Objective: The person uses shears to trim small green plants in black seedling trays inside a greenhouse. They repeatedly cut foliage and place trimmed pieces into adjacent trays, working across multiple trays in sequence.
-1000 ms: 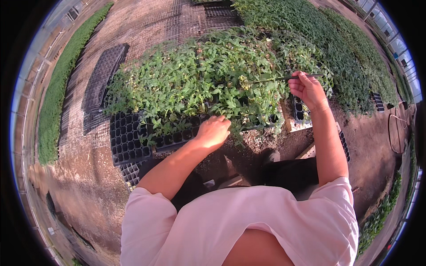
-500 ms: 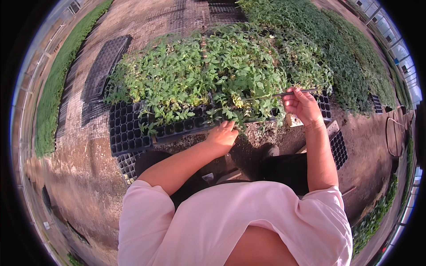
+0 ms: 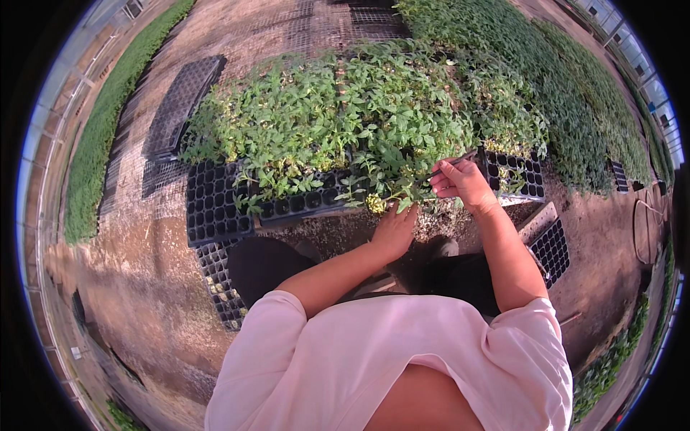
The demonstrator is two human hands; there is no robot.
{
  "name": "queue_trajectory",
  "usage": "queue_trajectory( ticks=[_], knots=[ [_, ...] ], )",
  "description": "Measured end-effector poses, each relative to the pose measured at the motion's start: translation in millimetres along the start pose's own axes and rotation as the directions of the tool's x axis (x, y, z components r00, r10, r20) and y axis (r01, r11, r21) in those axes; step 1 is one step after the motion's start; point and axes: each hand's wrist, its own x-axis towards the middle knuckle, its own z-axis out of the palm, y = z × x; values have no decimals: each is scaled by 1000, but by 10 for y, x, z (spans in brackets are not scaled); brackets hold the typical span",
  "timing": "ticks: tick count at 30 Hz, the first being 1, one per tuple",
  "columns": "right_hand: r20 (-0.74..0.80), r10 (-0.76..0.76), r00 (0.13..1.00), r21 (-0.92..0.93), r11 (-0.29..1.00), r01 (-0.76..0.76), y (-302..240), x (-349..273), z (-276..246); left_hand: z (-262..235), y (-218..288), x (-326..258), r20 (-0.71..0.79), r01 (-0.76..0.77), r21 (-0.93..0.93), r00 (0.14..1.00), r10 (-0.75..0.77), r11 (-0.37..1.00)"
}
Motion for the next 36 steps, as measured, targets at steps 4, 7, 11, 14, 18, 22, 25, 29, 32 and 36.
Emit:
queue_trajectory(
  ticks=[4,7,11,14,18,22,25,29,32,36],
  knots=[
    [-85,-111,990,-82,991,104,120,131,97,91,-80,-71,-155,-101,50,982,108,994],
    [-89,-229,969,-195,958,208,225,218,151,-63,-59,-166,-92,-2,-32,996,-1,999],
    [-88,-286,954,-440,870,220,234,170,355,-212,-139,-309,-25,261,-161,963,-269,952],
    [-62,-316,947,-519,821,240,273,227,388,-174,-267,-276,-60,291,-96,953,-298,952],
    [-43,-337,940,-588,770,249,149,188,445,-115,-439,-91,-44,300,14,953,-299,954],
    [-65,-362,930,-650,722,236,-162,1,404,-28,-556,-69,-26,270,63,963,-269,961],
    [-184,-372,910,-516,824,233,-430,-172,100,-90,-526,-48,39,261,117,963,-267,958],
    [-450,-516,729,-269,856,441,-674,-400,-661,-231,-483,-166,29,248,78,968,-251,966],
    [-661,-522,539,-202,816,542,-706,-631,-1252,-791,-109,-183,250,163,132,949,-192,978],
    [-727,-443,525,-247,882,402,-417,-688,-1823,-1229,-34,45,-24,-180,36,983,181,983]
  ],
)
